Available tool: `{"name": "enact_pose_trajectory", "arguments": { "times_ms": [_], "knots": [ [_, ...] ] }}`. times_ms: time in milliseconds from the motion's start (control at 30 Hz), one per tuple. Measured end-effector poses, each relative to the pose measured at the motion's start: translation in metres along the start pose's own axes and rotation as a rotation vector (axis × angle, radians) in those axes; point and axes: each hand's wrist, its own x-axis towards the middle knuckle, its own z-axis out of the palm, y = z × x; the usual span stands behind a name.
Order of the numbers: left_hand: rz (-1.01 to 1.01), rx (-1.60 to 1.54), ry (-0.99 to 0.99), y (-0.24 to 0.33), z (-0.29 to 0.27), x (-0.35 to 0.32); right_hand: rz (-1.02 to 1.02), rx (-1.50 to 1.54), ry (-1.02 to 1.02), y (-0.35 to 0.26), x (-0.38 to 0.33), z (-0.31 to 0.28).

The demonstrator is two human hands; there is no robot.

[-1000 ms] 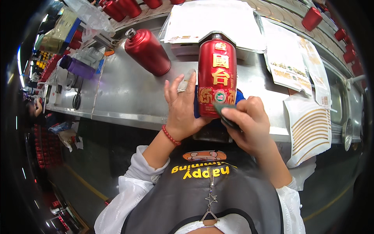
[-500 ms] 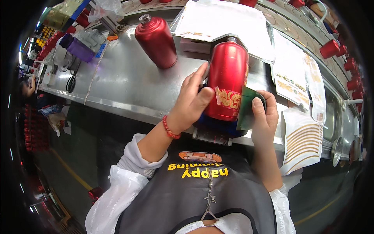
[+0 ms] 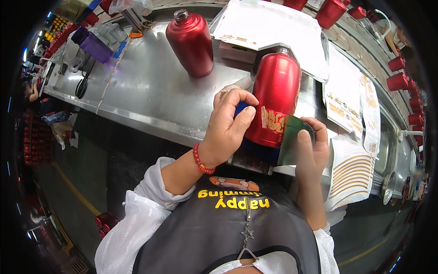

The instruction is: The person applies gold labels to red cylindrical containers using a green scraper and a wooden stick to smooth the surface. They handle multiple containers one at a time, rotating them to align and press the labels before moving to the next unit.

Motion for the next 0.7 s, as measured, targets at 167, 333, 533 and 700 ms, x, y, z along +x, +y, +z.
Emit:
{"name": "enact_pose_trajectory", "arguments": {
  "times_ms": [167, 333, 533, 700],
  "knots": [
    [-0.053, -0.011, 0.014, 0.016, -0.003, -0.001, -0.039, -0.061, -0.031, 0.002, 0.002, -0.001],
    [-0.267, -0.302, -0.004, 0.018, -0.004, -0.002, 0.004, -0.1, -0.02, -0.001, 0.001, -0.001],
    [-0.268, -0.138, -0.144, 0.031, -0.007, 0.001, 0.022, -0.065, -0.036, -0.003, 0.0, 0.001],
    [-0.054, 0.231, -0.016, 0.028, -0.002, 0.0, -0.064, -0.084, -0.047, 0.004, 0.002, 0.0]
  ]
}}
